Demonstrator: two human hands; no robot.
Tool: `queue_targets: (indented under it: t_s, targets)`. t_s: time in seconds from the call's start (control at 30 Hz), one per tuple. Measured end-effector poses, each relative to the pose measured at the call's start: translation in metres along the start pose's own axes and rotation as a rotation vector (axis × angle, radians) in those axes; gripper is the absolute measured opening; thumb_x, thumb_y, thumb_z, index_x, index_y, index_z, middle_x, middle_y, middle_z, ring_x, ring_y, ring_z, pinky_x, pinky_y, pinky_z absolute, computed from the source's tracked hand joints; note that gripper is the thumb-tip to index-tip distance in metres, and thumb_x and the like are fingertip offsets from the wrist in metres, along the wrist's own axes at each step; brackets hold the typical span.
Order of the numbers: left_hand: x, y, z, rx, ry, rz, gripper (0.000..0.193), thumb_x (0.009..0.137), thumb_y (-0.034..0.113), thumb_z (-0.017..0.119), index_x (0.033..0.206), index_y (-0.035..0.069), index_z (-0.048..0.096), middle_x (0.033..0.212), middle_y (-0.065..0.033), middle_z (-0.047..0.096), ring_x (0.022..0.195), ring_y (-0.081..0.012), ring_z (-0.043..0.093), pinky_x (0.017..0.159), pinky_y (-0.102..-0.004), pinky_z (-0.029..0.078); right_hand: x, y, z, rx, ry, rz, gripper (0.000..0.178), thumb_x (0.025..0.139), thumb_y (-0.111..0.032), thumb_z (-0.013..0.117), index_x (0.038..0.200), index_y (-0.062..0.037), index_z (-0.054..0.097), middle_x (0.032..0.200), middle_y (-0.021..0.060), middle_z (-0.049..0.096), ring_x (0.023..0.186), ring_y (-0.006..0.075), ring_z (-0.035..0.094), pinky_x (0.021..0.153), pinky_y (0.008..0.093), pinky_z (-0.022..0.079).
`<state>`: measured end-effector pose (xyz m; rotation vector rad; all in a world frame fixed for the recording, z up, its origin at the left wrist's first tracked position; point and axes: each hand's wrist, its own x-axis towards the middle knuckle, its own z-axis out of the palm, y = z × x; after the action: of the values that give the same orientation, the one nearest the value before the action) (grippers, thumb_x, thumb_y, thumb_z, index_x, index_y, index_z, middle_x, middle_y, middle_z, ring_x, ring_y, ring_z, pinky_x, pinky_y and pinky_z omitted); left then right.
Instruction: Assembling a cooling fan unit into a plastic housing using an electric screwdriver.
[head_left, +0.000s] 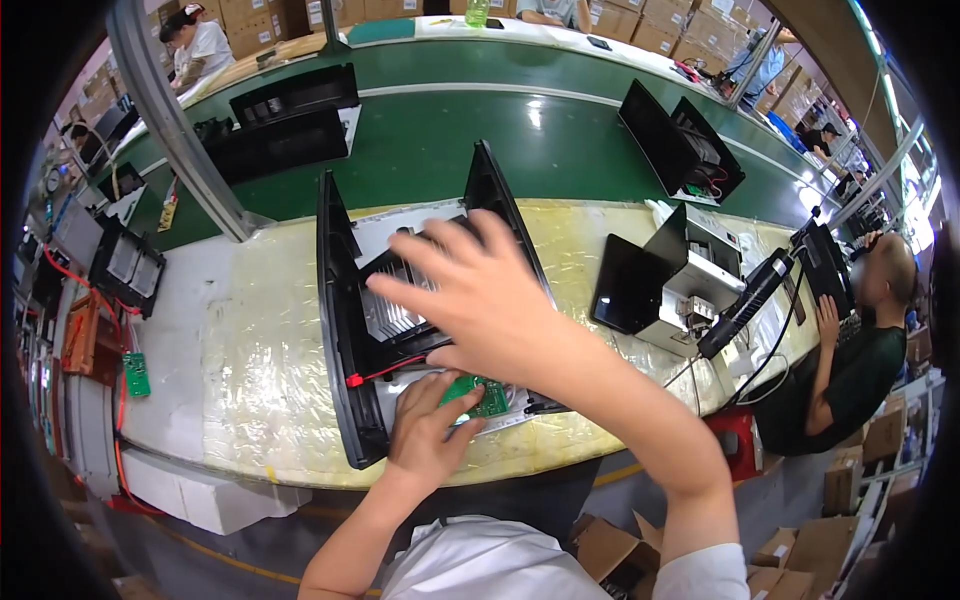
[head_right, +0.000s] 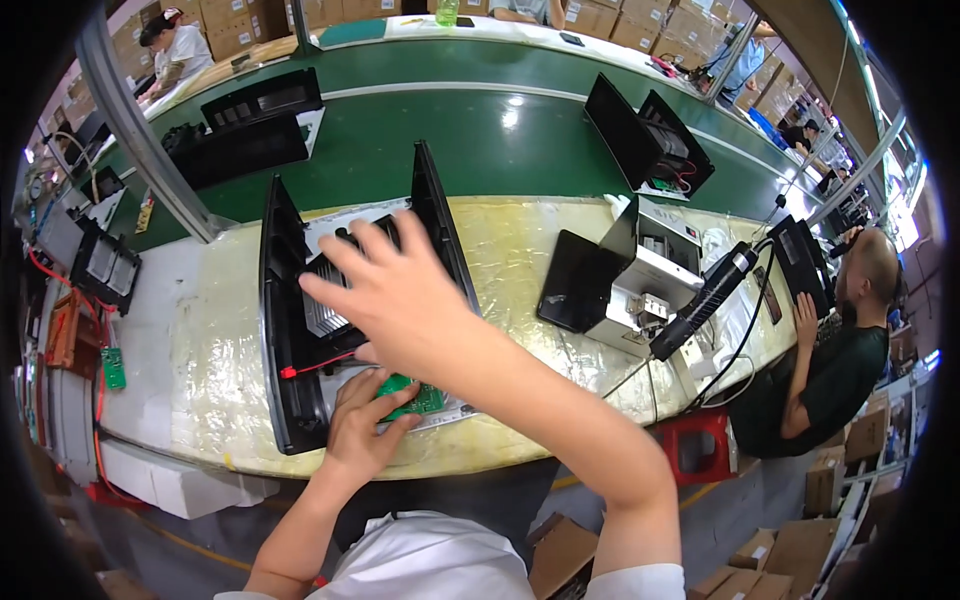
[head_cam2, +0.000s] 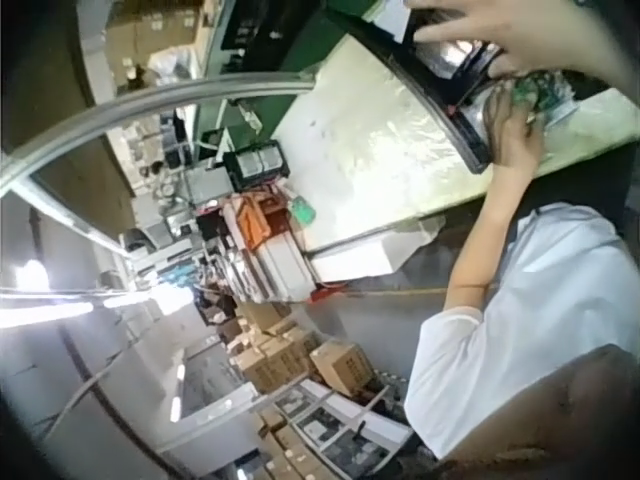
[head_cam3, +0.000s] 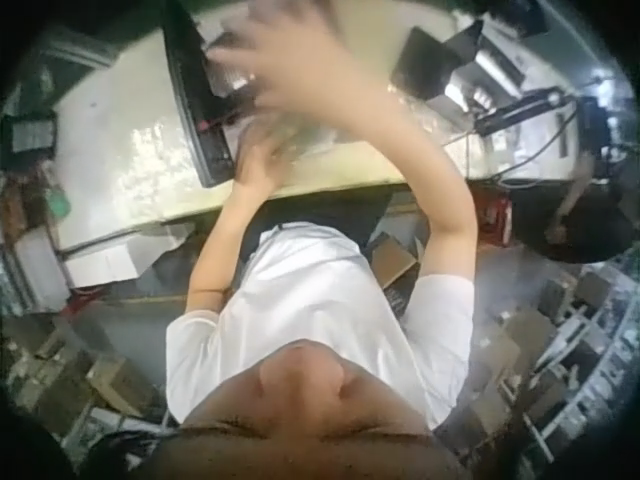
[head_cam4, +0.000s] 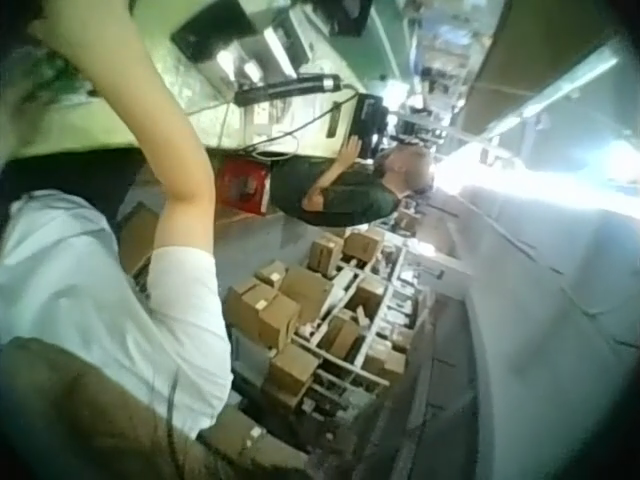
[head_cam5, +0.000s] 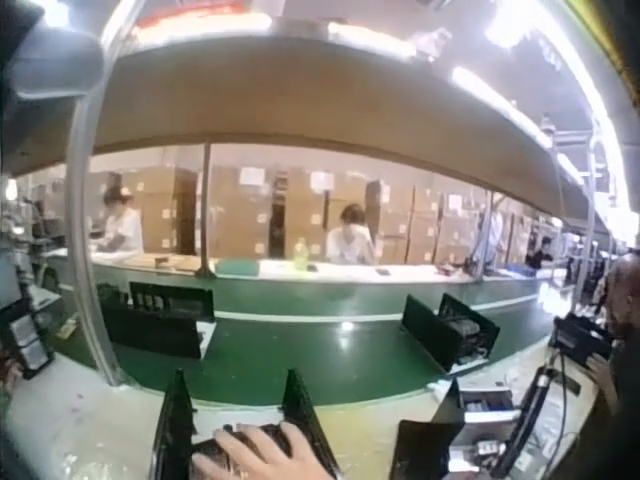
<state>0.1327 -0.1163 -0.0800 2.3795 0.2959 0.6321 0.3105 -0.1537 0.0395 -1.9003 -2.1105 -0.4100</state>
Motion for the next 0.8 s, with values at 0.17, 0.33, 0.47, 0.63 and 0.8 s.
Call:
queue_targets:
  t_s: [0.17,0.33,0.47,0.63,0.8]
  targets:
    - [-0.011,0.007,-0.009,-0.075,0.027,-0.025,0.034,0.072,0.01,0.081,0.105,0.005,0.075,0.124,-0.0188,0.063,0.115,-0.0384,0.057,0.099,-0.0446,0.045,-0.154,0.016,-0.071,-0.144,0.972,0.843,0.04,0.092,-0.002,0.064,0.131,0.0023,0.055,0.123,0.0099,0.061,0.109,0.019,0.059,0.089,0.0277,0.048]
    - [-0.011,0.006,-0.01,-0.071,0.015,-0.015,0.035,0.071,0.009,0.081,0.105,0.005,0.075,0.122,-0.0181,0.064,0.113,-0.0379,0.058,0.098,-0.0439,0.046,-0.266,0.059,-0.063,-0.031,1.122,1.179,0.047,0.101,-0.018,0.06,0.145,-0.0062,0.046,0.114,0.0059,0.058,0.093,0.0105,0.055,0.078,0.0236,0.046]
    - [-0.014,0.002,-0.014,-0.074,0.029,-0.035,0.034,0.07,0.009,0.081,0.103,0.004,0.075,0.12,-0.0179,0.064,0.112,-0.0376,0.058,0.097,-0.0436,0.047,-0.27,0.057,-0.034,0.372,1.06,1.202,0.045,0.103,-0.022,0.058,0.141,-0.0023,0.047,0.111,0.0052,0.058,0.095,0.0104,0.055,0.081,0.0249,0.045]
    - [-0.013,0.0,-0.02,-0.083,0.023,-0.005,0.035,0.067,0.003,0.08,0.102,0.002,0.074,0.117,-0.0185,0.065,0.109,-0.0377,0.061,0.095,-0.0419,0.048,-0.269,0.047,-0.045,0.596,1.094,1.162,0.026,0.101,-0.019,0.058,0.119,0.001,0.058,0.097,0.0015,0.059,0.088,0.0089,0.056,0.079,0.0247,0.045]
    - [-0.02,-0.01,-0.035,-0.054,0.002,-0.037,0.035,0.066,0.004,0.081,0.1,0.002,0.075,0.117,-0.0191,0.065,0.11,-0.0389,0.059,0.096,-0.044,0.046,-0.255,0.011,-0.086,0.592,1.368,0.585,0.052,0.098,-0.031,0.059,0.136,0.0015,0.045,0.1,0.0054,0.055,0.097,0.0152,0.055,0.097,0.036,0.045]
